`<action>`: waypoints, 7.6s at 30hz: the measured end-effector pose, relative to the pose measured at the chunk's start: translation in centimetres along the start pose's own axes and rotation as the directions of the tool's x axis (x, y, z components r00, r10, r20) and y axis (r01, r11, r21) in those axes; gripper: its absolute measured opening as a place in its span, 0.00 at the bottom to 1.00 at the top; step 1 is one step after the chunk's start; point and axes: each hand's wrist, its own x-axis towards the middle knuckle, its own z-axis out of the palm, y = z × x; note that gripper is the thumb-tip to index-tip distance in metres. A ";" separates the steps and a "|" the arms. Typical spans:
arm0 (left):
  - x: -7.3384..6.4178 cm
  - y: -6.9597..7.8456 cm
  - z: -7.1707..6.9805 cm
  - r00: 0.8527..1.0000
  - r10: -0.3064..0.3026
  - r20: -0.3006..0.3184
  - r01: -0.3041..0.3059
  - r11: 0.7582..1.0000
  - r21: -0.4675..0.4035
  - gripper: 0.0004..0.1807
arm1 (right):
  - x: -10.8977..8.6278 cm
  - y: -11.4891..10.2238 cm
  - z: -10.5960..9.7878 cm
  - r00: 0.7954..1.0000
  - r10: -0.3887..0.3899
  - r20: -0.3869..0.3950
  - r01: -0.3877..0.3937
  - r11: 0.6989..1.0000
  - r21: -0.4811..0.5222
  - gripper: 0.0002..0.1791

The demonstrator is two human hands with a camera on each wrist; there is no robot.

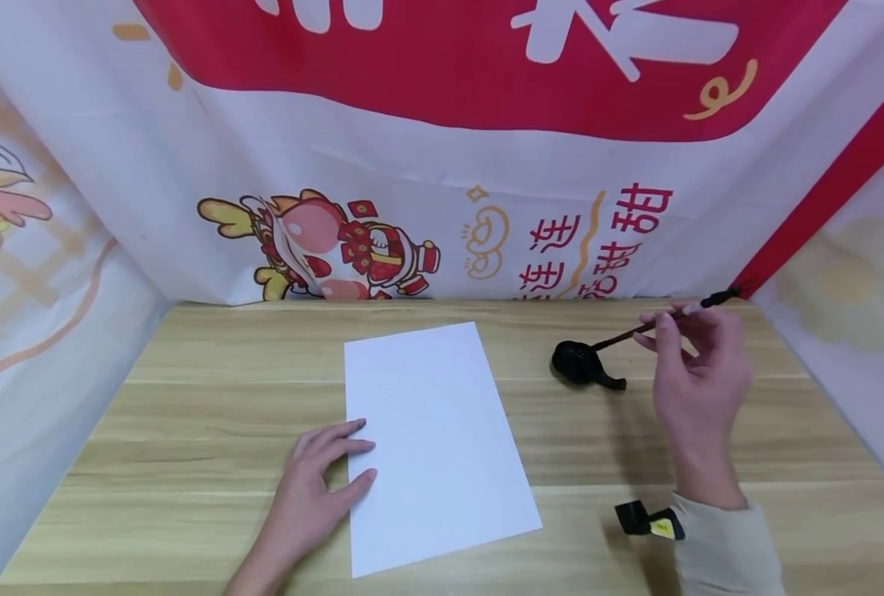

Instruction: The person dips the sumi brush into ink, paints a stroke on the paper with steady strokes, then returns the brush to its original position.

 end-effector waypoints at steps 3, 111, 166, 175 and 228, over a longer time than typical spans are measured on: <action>0.0 0.0 0.0 1.000 0.003 -0.004 -0.003 1.000 0.001 0.19 | 0.0 0.2 0.1 0.999 -0.032 0.014 0.032 0.999 -0.005 0.14; 0.2 0.1 0.0 0.998 -0.048 0.038 0.048 0.999 0.004 0.18 | 0.3 -0.9 0.0 0.998 -0.018 -0.067 0.011 0.996 -0.092 0.12; 0.2 -0.1 0.1 0.998 0.030 0.058 -0.032 0.999 0.032 0.21 | 0.6 -0.8 -0.5 0.997 0.001 -0.072 -0.007 0.996 -0.090 0.14; 0.2 0.0 0.1 0.998 0.019 0.062 -0.020 1.000 0.023 0.21 | 0.4 -0.7 -0.1 0.999 -0.019 -0.050 0.016 0.998 -0.057 0.14; 0.3 0.2 0.1 0.998 0.002 0.066 -0.004 0.999 0.032 0.20 | 0.1 -0.2 0.5 0.996 -0.047 -0.075 0.046 0.999 -0.016 0.14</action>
